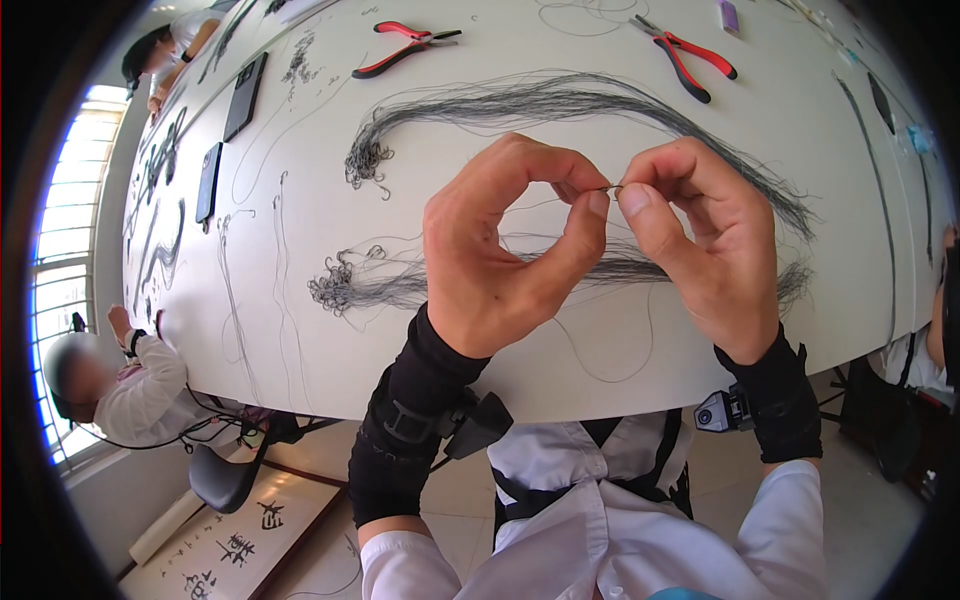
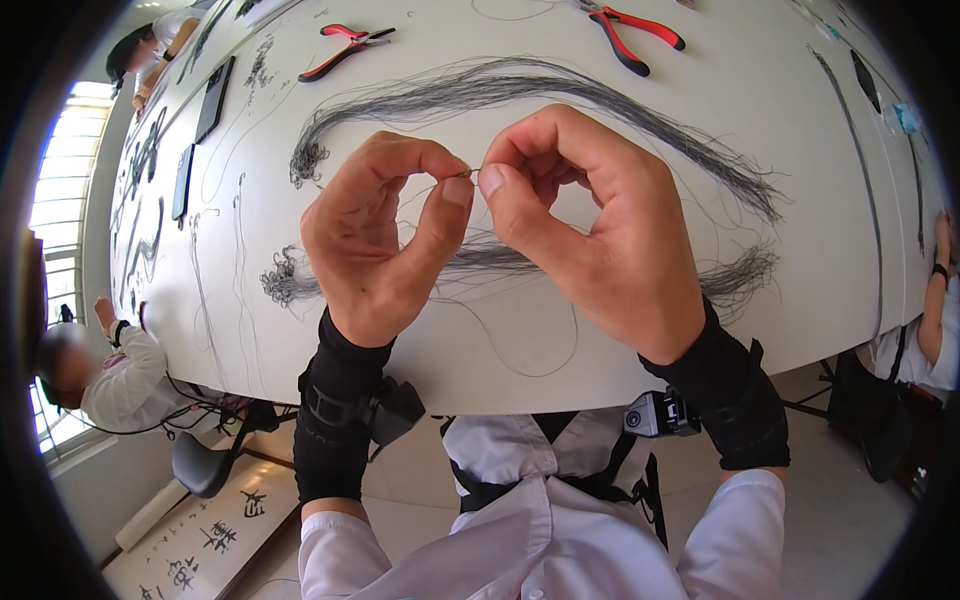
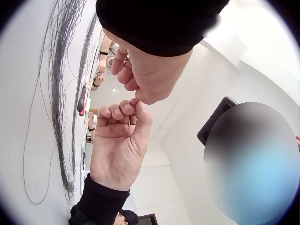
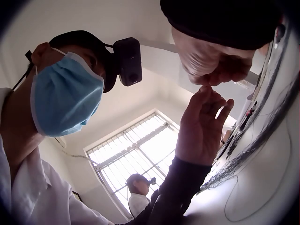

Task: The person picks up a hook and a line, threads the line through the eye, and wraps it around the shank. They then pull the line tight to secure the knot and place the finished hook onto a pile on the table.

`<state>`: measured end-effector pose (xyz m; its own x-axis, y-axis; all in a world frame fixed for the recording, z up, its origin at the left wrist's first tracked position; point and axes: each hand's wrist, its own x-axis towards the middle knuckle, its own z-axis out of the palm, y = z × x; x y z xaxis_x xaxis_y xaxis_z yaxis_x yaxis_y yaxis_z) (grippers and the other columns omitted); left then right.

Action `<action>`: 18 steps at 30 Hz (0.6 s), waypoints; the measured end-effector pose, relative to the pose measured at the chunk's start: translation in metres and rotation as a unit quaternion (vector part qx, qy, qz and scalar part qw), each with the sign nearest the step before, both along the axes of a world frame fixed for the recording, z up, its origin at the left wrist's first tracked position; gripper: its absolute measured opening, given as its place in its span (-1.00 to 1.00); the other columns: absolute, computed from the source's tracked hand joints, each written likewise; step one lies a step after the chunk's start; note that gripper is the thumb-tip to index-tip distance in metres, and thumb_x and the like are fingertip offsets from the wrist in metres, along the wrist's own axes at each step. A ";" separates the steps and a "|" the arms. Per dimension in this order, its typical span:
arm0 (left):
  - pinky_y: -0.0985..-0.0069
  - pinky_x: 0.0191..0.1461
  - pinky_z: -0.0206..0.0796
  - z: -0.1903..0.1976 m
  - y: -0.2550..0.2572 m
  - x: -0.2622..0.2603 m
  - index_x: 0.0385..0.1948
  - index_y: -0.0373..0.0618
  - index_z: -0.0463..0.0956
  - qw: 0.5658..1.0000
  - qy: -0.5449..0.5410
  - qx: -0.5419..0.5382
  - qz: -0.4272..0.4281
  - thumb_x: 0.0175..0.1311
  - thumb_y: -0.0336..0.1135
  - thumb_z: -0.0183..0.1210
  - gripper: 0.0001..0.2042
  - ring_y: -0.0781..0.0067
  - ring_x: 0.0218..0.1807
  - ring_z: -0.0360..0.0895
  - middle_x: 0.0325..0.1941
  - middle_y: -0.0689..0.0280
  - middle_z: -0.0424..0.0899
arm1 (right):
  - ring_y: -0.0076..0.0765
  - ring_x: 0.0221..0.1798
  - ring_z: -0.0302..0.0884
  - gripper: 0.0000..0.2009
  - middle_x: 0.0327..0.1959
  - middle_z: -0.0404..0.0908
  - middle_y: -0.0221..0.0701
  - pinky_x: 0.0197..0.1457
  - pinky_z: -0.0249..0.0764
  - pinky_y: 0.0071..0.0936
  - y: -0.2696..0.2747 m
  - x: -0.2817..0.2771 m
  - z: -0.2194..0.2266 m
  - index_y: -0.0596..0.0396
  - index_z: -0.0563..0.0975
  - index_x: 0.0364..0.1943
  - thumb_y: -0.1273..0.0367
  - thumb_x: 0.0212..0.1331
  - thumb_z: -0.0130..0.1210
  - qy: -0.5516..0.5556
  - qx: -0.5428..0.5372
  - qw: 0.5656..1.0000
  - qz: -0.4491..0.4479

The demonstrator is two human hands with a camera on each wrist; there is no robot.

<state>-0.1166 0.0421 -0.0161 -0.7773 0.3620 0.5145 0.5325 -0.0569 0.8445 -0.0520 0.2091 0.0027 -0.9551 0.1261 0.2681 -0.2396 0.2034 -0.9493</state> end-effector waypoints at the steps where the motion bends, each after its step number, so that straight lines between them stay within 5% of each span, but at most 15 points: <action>1: 0.54 -0.17 0.40 0.000 0.000 0.000 -0.37 -0.19 0.58 1.000 -0.005 0.002 0.000 0.09 -0.57 0.30 -0.89 0.46 -0.33 0.60 -0.41 0.32 0.66 | -0.61 -0.34 0.44 -0.91 -0.43 0.57 -0.52 -0.13 0.43 -0.58 0.000 0.001 0.001 0.19 0.57 -0.29 0.44 0.24 0.19 0.002 0.002 1.000 -0.003; 18: 0.54 -0.15 0.40 0.001 -0.001 0.002 -0.34 -0.22 0.59 1.000 -0.003 0.017 -0.013 0.09 -0.60 0.31 -0.87 0.47 -0.31 0.60 -0.37 0.31 0.68 | -0.57 -0.14 0.45 -0.92 -0.21 0.54 -0.46 0.08 0.41 -0.51 0.003 0.006 0.005 0.18 0.52 -0.21 0.56 0.25 0.13 0.003 0.048 0.999 0.022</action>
